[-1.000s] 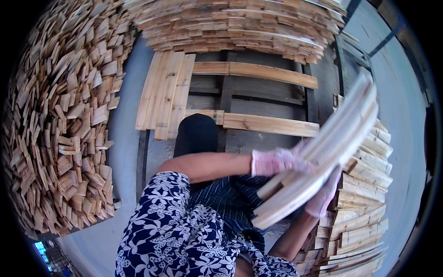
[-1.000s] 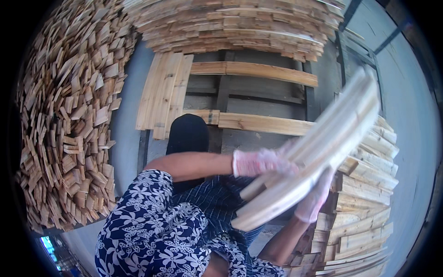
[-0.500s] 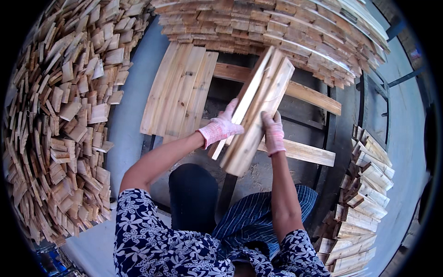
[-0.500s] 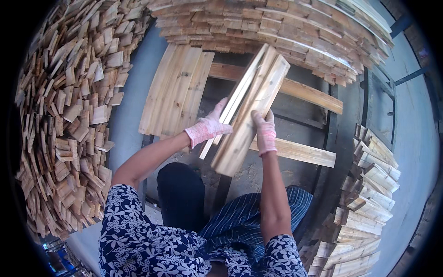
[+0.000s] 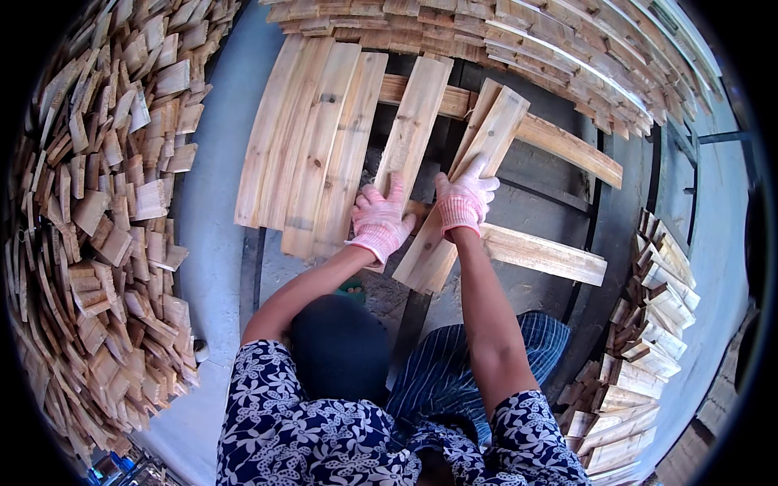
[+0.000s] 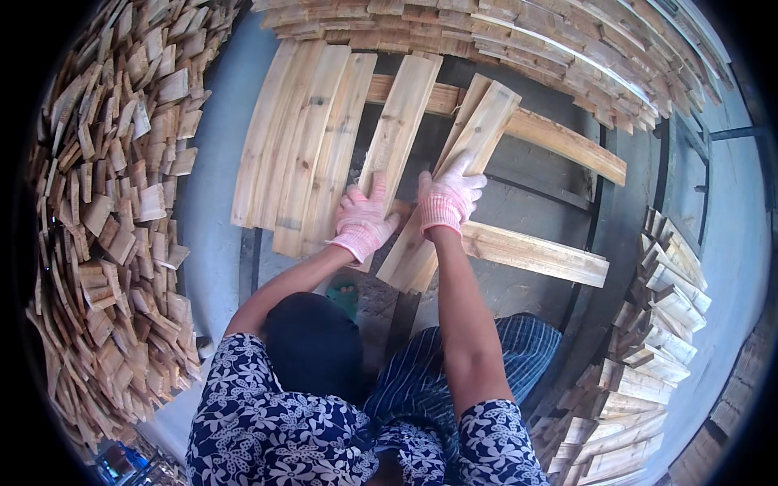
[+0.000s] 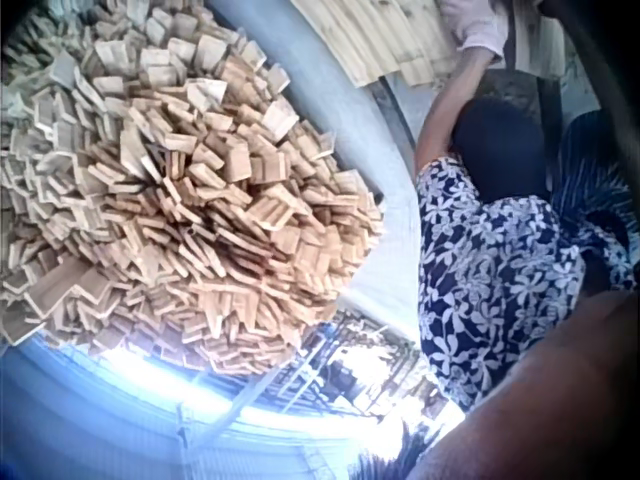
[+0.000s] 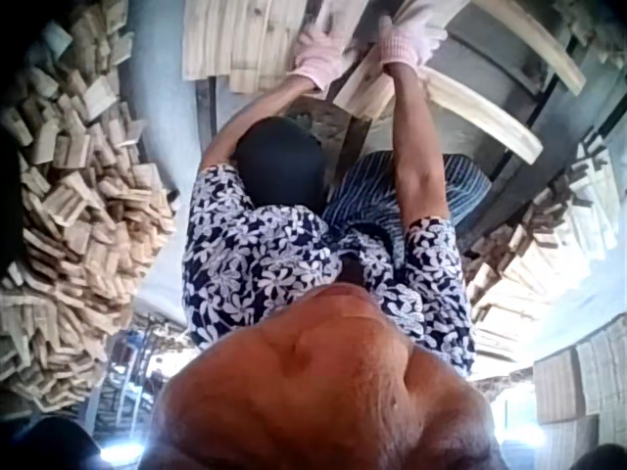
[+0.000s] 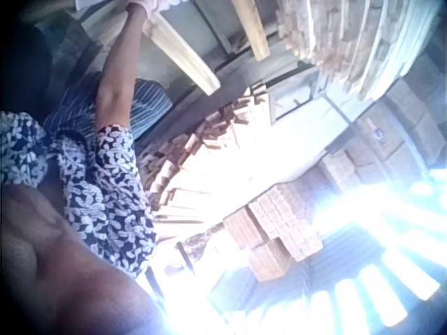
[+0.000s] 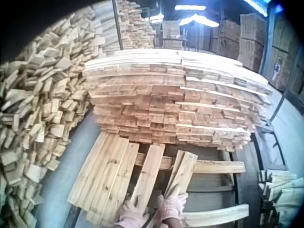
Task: The person stacks wooden planks on a metal rack in a workshop. They pick up planks from a pile on the floor and arrange them neatly on the rack, repeating the process to build a stack.
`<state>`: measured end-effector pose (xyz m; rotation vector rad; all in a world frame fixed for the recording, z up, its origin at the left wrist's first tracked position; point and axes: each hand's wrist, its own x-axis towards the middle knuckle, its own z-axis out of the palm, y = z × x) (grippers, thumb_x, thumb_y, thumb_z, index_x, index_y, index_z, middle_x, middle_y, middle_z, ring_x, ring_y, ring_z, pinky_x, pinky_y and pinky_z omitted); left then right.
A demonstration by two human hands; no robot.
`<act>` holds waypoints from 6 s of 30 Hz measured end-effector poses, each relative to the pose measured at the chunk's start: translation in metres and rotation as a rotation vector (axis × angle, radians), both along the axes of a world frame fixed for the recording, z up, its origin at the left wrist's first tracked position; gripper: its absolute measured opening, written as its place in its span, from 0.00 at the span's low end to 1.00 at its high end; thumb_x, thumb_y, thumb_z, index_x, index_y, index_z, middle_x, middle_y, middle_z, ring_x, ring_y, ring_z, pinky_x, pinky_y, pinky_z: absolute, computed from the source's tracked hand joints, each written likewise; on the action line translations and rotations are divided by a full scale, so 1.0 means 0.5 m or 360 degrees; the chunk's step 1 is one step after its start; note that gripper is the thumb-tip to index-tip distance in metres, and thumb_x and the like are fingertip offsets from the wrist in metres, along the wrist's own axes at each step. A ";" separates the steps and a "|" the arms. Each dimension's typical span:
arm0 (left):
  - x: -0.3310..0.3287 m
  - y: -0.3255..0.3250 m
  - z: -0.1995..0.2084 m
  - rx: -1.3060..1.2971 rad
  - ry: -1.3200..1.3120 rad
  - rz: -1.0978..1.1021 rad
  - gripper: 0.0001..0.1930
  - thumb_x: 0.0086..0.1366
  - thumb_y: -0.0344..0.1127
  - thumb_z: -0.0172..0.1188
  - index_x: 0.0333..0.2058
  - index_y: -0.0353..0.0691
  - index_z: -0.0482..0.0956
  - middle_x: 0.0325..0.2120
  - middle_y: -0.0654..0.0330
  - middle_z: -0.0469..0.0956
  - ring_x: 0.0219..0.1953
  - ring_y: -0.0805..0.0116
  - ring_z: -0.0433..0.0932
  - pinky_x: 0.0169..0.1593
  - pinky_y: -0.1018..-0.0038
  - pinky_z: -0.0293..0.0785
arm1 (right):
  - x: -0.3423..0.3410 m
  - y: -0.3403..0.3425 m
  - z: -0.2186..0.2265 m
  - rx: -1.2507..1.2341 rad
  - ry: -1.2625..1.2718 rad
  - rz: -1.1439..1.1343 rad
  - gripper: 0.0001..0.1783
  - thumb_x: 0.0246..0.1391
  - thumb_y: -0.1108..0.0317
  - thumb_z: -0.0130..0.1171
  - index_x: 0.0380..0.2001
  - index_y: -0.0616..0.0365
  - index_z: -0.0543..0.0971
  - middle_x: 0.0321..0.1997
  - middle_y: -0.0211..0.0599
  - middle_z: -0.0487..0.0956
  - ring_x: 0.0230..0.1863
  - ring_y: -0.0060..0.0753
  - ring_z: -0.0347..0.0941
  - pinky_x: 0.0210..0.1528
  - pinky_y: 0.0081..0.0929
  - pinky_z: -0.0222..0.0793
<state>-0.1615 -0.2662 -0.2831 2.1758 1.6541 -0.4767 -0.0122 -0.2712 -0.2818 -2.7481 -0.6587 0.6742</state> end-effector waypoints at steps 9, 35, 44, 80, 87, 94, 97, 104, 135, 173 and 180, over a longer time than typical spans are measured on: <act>-0.104 0.117 0.046 0.0904 -0.1125 -0.0104 0.23 0.66 0.44 0.63 0.58 0.46 0.77 0.51 0.48 0.79 0.57 0.46 0.75 0.59 0.55 0.74 | -0.060 0.001 0.111 0.0685 0.0048 0.0343 0.51 0.50 0.51 0.72 0.74 0.43 0.56 0.56 0.66 0.68 0.52 0.69 0.75 0.53 0.53 0.75; -0.229 0.208 -0.067 0.0785 -0.0222 -0.0140 0.30 0.65 0.50 0.60 0.66 0.61 0.71 0.67 0.45 0.61 0.73 0.44 0.54 0.70 0.37 0.44 | -0.124 0.139 -0.057 0.0232 0.0156 0.0097 0.43 0.66 0.41 0.54 0.75 0.54 0.57 0.66 0.61 0.70 0.67 0.64 0.67 0.66 0.50 0.67; -0.230 0.211 -0.053 0.0693 -0.0436 -0.0090 0.40 0.62 0.67 0.59 0.68 0.53 0.69 0.69 0.41 0.58 0.74 0.42 0.50 0.73 0.37 0.38 | -0.162 0.152 -0.132 0.0722 0.0480 -0.0024 0.45 0.71 0.46 0.47 0.78 0.61 0.46 0.75 0.64 0.62 0.75 0.60 0.60 0.73 0.38 0.56; -0.199 0.052 -0.059 0.0289 -0.0391 -0.0697 0.49 0.57 0.75 0.58 0.72 0.54 0.63 0.73 0.40 0.50 0.77 0.39 0.40 0.74 0.37 0.30 | 0.036 0.058 -0.007 0.0189 -0.0373 0.0125 0.52 0.50 0.40 0.69 0.73 0.40 0.57 0.70 0.63 0.62 0.66 0.71 0.67 0.66 0.56 0.67; -0.125 0.043 -0.034 0.0264 -0.0190 -0.0572 0.53 0.57 0.67 0.66 0.75 0.55 0.51 0.73 0.32 0.44 0.76 0.30 0.36 0.72 0.35 0.27 | 0.046 0.030 -0.056 0.0125 -0.0023 -0.0106 0.57 0.48 0.42 0.69 0.76 0.39 0.51 0.73 0.65 0.57 0.67 0.68 0.68 0.66 0.53 0.69; -0.140 0.042 -0.056 0.0231 -0.0553 -0.0260 0.50 0.53 0.50 0.72 0.73 0.56 0.57 0.72 0.35 0.45 0.75 0.31 0.39 0.74 0.36 0.33 | -0.033 0.079 0.017 0.0298 0.0114 0.0151 0.60 0.46 0.41 0.71 0.77 0.42 0.52 0.70 0.65 0.62 0.66 0.68 0.69 0.64 0.51 0.70; -0.160 0.061 -0.036 0.0013 -0.1271 0.0207 0.44 0.56 0.29 0.63 0.73 0.53 0.59 0.65 0.42 0.65 0.57 0.46 0.74 0.61 0.55 0.72 | -0.037 0.112 -0.049 0.0273 0.0185 0.0160 0.53 0.54 0.40 0.65 0.77 0.42 0.51 0.68 0.66 0.63 0.65 0.68 0.69 0.63 0.53 0.70; -0.322 0.165 -0.045 -0.0079 -0.1683 0.0430 0.34 0.61 0.26 0.59 0.68 0.45 0.66 0.61 0.47 0.74 0.56 0.56 0.77 0.61 0.62 0.74 | -0.091 0.129 -0.072 0.0274 0.0214 0.0318 0.49 0.58 0.40 0.61 0.75 0.42 0.51 0.66 0.66 0.64 0.63 0.70 0.71 0.60 0.56 0.73; -0.310 0.210 -0.073 0.0662 0.0058 0.0074 0.41 0.68 0.64 0.55 0.75 0.58 0.55 0.67 0.43 0.66 0.66 0.42 0.67 0.68 0.52 0.63 | 0.270 -0.252 0.186 0.0129 -0.0549 0.0428 0.32 0.58 0.48 0.61 0.63 0.44 0.72 0.56 0.50 0.77 0.57 0.58 0.75 0.57 0.53 0.73; -0.280 0.186 -0.031 0.0539 -0.0062 0.0247 0.41 0.67 0.63 0.56 0.74 0.57 0.57 0.68 0.45 0.61 0.68 0.43 0.62 0.68 0.47 0.59 | -0.155 -0.263 0.110 0.0921 0.0385 0.0250 0.54 0.54 0.64 0.66 0.80 0.46 0.50 0.57 0.61 0.64 0.56 0.60 0.68 0.57 0.51 0.71; -0.277 0.187 -0.040 0.0650 -0.0058 0.0191 0.39 0.67 0.63 0.56 0.72 0.56 0.60 0.65 0.47 0.65 0.65 0.46 0.64 0.65 0.46 0.62 | -0.296 -0.208 0.025 0.0227 0.0036 0.0544 0.52 0.54 0.46 0.68 0.77 0.38 0.54 0.53 0.63 0.67 0.54 0.66 0.69 0.51 0.55 0.75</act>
